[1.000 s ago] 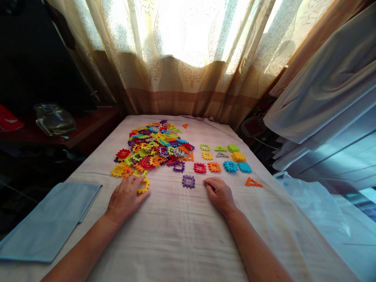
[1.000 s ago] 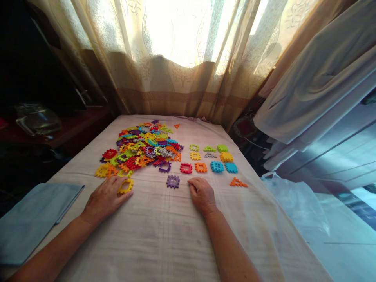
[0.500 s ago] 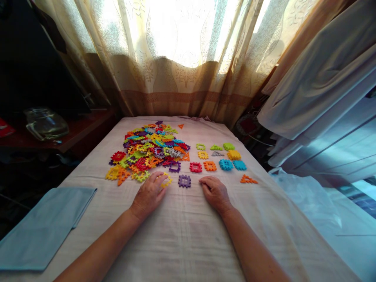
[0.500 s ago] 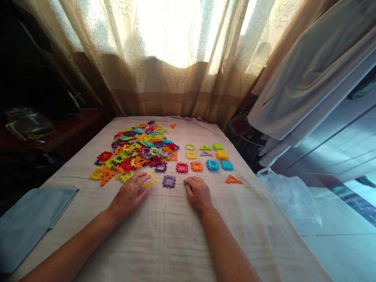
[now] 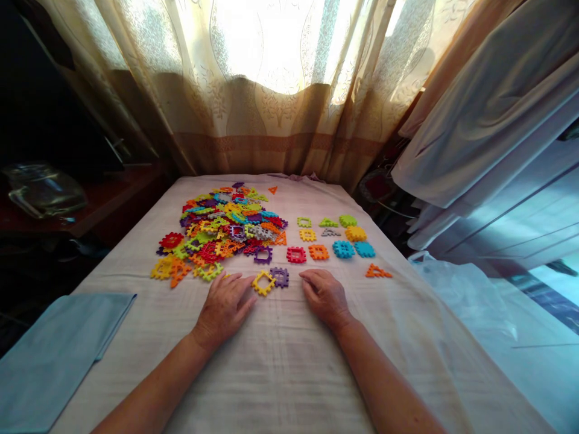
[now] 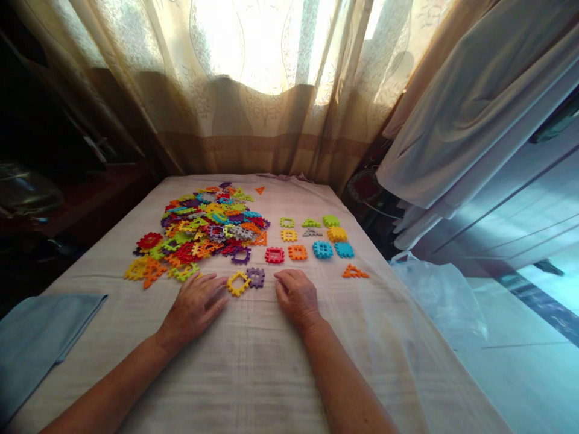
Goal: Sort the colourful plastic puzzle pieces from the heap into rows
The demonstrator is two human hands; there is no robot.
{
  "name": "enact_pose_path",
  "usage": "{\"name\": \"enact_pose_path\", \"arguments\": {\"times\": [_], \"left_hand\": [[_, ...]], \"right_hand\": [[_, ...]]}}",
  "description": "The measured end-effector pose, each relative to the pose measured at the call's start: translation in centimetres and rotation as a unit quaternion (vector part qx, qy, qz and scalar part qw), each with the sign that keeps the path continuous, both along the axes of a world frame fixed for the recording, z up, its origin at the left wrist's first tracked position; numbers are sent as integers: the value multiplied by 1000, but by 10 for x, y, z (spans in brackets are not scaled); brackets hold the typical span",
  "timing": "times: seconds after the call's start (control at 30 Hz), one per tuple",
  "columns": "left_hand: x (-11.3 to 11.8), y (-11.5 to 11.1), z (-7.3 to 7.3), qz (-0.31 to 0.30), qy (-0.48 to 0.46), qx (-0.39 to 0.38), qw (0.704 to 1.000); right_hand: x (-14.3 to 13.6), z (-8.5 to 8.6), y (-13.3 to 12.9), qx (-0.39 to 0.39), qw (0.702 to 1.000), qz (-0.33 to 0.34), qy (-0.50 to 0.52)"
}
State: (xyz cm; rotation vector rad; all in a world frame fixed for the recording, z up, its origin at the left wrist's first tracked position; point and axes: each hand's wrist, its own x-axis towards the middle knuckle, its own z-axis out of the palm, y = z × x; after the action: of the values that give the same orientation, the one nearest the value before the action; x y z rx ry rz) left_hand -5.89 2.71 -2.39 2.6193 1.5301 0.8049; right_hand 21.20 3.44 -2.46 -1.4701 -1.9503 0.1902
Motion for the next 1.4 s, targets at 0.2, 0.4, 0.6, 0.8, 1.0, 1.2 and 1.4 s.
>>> {"name": "enact_pose_path", "arguments": {"times": [0.2, 0.4, 0.6, 0.8, 1.0, 1.2, 1.4], "left_hand": [[-39, 5, 6, 82, 20, 36, 996], [-60, 11, -4, 95, 59, 15, 994], [-55, 8, -5, 93, 63, 27, 993], [-52, 6, 1, 76, 47, 29, 996], [-51, 7, 5, 49, 48, 56, 996], [-41, 4, 8, 31, -43, 107, 993], [6, 5, 14, 51, -269, -77, 959]], "right_hand": [[-41, 16, -7, -7, 997, 48, -54], [-72, 23, -2, -61, 986, 71, -139], [-78, 17, -2, -55, 987, 69, -133], [-35, 12, -3, -25, 996, 43, -80], [44, 7, -1, -46, 996, 5, -74], [73, -6, -3, -18, 999, -11, -41], [47, -2, -6, 61, 998, -2, 9]]}}
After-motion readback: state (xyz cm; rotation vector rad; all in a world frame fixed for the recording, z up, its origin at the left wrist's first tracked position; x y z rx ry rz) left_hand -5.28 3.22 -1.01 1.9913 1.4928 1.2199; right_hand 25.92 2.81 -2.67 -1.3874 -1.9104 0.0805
